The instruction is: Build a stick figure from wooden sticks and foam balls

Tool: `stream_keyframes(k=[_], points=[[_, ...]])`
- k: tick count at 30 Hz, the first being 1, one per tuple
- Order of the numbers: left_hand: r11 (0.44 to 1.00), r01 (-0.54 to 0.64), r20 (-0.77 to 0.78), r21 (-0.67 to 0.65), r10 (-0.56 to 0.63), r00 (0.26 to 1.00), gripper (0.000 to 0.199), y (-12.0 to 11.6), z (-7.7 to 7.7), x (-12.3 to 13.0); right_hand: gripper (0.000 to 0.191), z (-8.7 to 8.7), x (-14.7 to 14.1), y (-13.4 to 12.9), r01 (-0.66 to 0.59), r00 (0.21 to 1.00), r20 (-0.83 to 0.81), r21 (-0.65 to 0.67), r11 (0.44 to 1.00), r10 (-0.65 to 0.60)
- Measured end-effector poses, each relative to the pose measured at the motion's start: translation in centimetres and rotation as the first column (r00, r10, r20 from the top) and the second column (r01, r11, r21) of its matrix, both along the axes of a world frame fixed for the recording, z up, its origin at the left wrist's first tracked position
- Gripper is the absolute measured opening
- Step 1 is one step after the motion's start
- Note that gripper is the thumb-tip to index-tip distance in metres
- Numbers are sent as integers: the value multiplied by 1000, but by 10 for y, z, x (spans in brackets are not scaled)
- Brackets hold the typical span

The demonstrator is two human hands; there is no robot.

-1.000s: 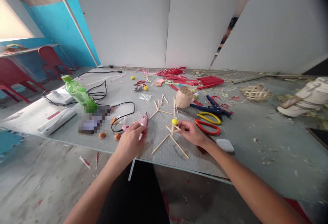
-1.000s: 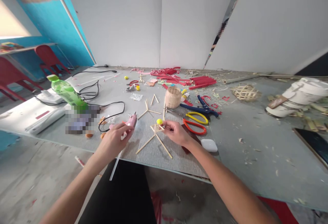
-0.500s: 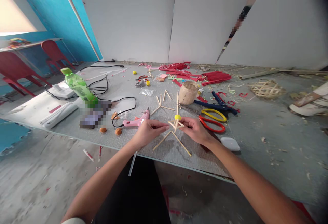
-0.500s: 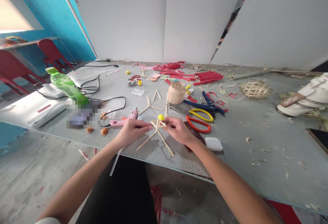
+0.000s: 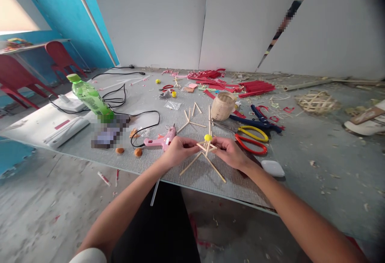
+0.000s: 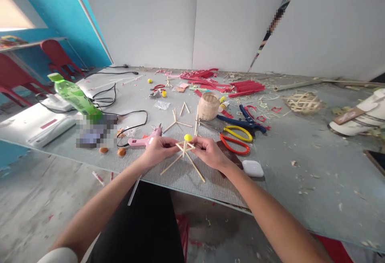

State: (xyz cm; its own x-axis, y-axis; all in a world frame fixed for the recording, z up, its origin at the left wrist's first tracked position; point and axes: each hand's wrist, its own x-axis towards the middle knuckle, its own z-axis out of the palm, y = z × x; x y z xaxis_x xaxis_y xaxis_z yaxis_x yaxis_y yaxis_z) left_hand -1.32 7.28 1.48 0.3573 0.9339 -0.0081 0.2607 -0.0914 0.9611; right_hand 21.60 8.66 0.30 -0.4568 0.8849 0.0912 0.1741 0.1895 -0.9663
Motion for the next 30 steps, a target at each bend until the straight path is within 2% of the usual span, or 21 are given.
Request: stream_keyframes(k=[6, 11, 18, 30], points=[[995, 8, -79, 94, -1, 997, 40, -2, 0, 1, 40, -4, 1, 0, 33, 999, 37, 22, 999, -34], [988, -4, -100, 157, 20, 995, 38, -3, -3, 0, 39, -8, 2, -1, 27, 995, 90, 90, 996, -35], [984, 5, -143, 177, 21, 990, 36, -1, -7, -1, 36, -14, 5, 0, 9, 984, 172, 170, 985, -39], [969, 40, -172, 245, 3, 985, 31, 2, -12, -2, 32, -15, 8, 1, 3, 957, 273, 320, 947, -95]])
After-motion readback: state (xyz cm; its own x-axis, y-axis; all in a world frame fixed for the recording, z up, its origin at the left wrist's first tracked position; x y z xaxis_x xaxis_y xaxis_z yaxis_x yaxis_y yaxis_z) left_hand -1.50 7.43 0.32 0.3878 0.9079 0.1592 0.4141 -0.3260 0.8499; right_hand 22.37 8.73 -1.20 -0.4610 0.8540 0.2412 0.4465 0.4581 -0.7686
